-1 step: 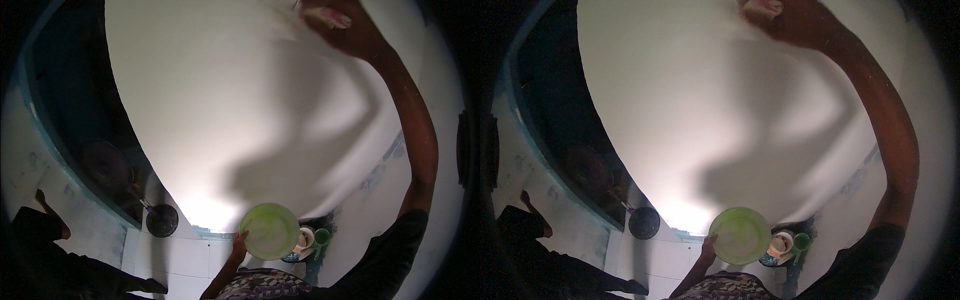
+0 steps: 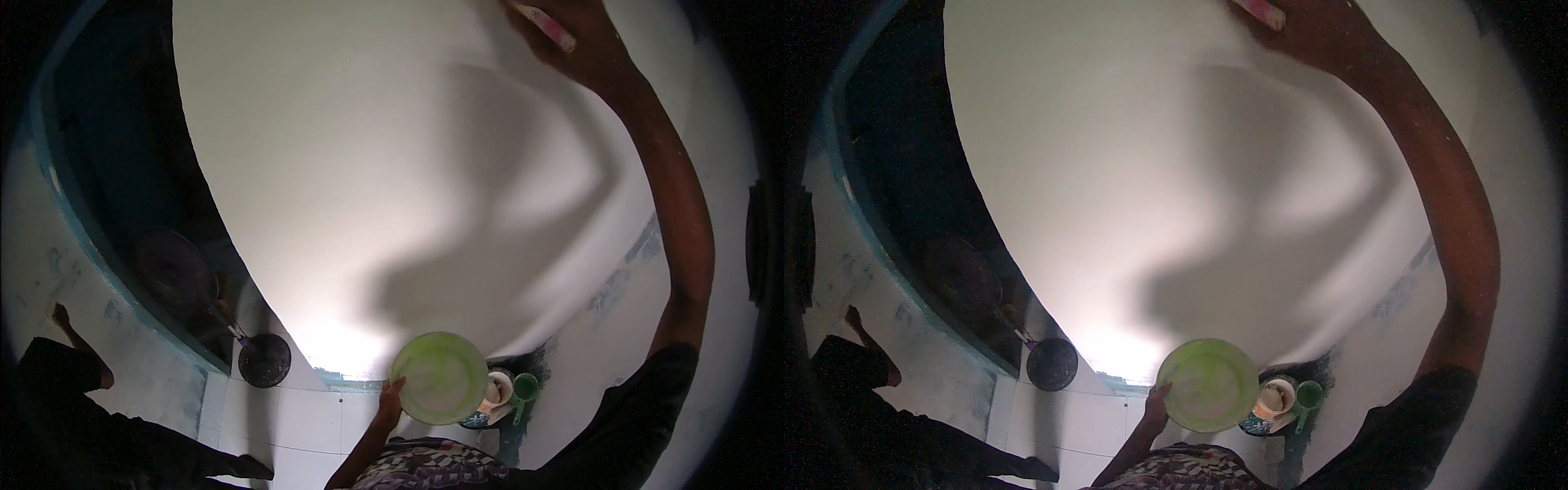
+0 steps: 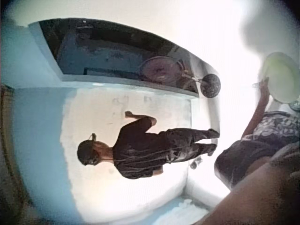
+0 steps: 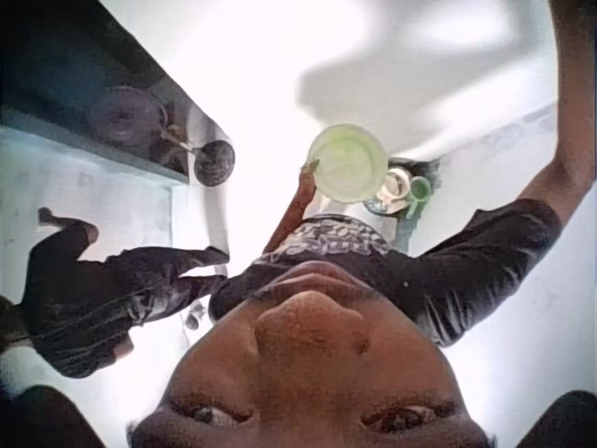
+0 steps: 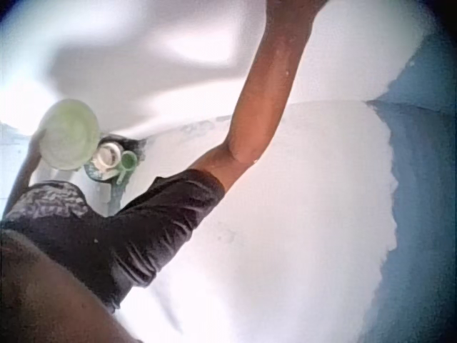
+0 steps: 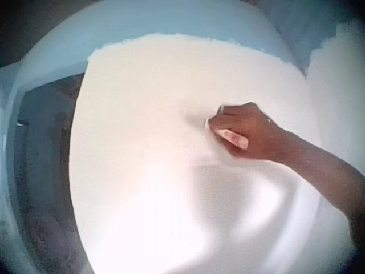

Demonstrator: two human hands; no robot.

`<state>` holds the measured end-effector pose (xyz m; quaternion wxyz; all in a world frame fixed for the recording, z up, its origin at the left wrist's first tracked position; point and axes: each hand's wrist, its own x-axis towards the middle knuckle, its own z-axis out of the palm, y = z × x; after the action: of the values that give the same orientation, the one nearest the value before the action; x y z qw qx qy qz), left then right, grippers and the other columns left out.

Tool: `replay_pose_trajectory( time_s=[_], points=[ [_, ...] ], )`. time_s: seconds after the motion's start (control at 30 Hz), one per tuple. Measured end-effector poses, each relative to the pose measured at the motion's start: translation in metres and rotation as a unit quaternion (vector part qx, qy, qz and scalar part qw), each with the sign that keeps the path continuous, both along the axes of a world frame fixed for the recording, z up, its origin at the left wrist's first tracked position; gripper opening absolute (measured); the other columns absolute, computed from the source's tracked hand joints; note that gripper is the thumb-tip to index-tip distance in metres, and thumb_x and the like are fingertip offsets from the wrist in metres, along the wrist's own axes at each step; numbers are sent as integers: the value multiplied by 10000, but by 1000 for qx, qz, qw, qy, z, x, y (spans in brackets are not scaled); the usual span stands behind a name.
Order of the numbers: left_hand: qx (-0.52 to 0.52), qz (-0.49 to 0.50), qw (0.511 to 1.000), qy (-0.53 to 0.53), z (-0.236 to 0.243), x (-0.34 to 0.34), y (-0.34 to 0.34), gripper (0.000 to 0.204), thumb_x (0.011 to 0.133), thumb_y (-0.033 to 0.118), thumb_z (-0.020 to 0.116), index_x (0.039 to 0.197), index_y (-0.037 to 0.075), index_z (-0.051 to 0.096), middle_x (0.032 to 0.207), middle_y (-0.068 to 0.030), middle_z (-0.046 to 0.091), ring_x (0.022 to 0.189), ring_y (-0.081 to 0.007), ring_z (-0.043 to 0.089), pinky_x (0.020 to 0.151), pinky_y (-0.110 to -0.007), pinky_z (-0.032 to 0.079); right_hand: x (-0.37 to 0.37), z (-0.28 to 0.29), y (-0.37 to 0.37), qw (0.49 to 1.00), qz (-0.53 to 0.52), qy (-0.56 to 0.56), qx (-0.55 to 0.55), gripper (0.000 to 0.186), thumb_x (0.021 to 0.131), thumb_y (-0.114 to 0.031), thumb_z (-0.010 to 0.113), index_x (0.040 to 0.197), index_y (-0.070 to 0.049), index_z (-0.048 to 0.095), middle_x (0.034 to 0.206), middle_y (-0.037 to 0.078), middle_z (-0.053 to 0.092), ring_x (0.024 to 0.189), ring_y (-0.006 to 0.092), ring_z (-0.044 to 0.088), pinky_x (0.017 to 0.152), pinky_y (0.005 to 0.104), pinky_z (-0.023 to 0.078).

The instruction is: The person paints a white ceiling using a paintbrush and a green paint container. They repeatedly dip the brush into the container and apply paint to the ceiling surface in a small room with tiled flooring.

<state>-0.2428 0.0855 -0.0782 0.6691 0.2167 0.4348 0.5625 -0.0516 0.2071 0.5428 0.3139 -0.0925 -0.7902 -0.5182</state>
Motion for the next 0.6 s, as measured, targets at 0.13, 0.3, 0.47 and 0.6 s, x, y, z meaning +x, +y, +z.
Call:
replay_pose_trajectory(
  time_s=[0.13, 0.3, 0.47, 0.6],
  points=[
    [-6, -26, 1000, -9, 13, -7, -5, 458, 902, 252, 547, 1262, -25, 490, 1122, -121, 599, 1003, -228, 584, 864, -329, 469, 21, -32, 27, 994, -81, -33, 59, 118, 797, -59, 656, 909, -62, 618, 949, 85, 621, 849, 233, 600, 725, 335, 512],
    [-19, -10, 1000, 20, 20, -32, -27, 467, 905, 264, 550, 1265, -26, 484, 1118, -126, 596, 1011, -235, 586, 881, -343, 472, -33, -113, -19, 818, -65, -106, -562, 45, 758, -58, 604, 728, -26, 592, 713, 117, 627, 692, 294, 628, 667, 365, 509],
    [0, -23, 999, 30, 5, -50, -39, 473, 907, 255, 545, 1281, -22, 463, 1120, -126, 595, 1014, -243, 580, 897, -350, 460, -28, -109, -19, 914, -181, -134, -337, 228, 813, -152, 646, 1019, -54, 647, 881, 143, 673, 816, 332, 644, 788, 421, 513],
    [-10, -35, 998, 43, 30, -46, -48, 474, 904, 253, 543, 1285, -18, 465, 1123, -130, 594, 1038, -248, 567, 909, -351, 449, 18, -42, -14, 998, -27, 2, -54, 292, 795, -70, 696, 1080, -57, 631, 1056, 134, 662, 911, 321, 650, 793, 374, 533]
  ],
)
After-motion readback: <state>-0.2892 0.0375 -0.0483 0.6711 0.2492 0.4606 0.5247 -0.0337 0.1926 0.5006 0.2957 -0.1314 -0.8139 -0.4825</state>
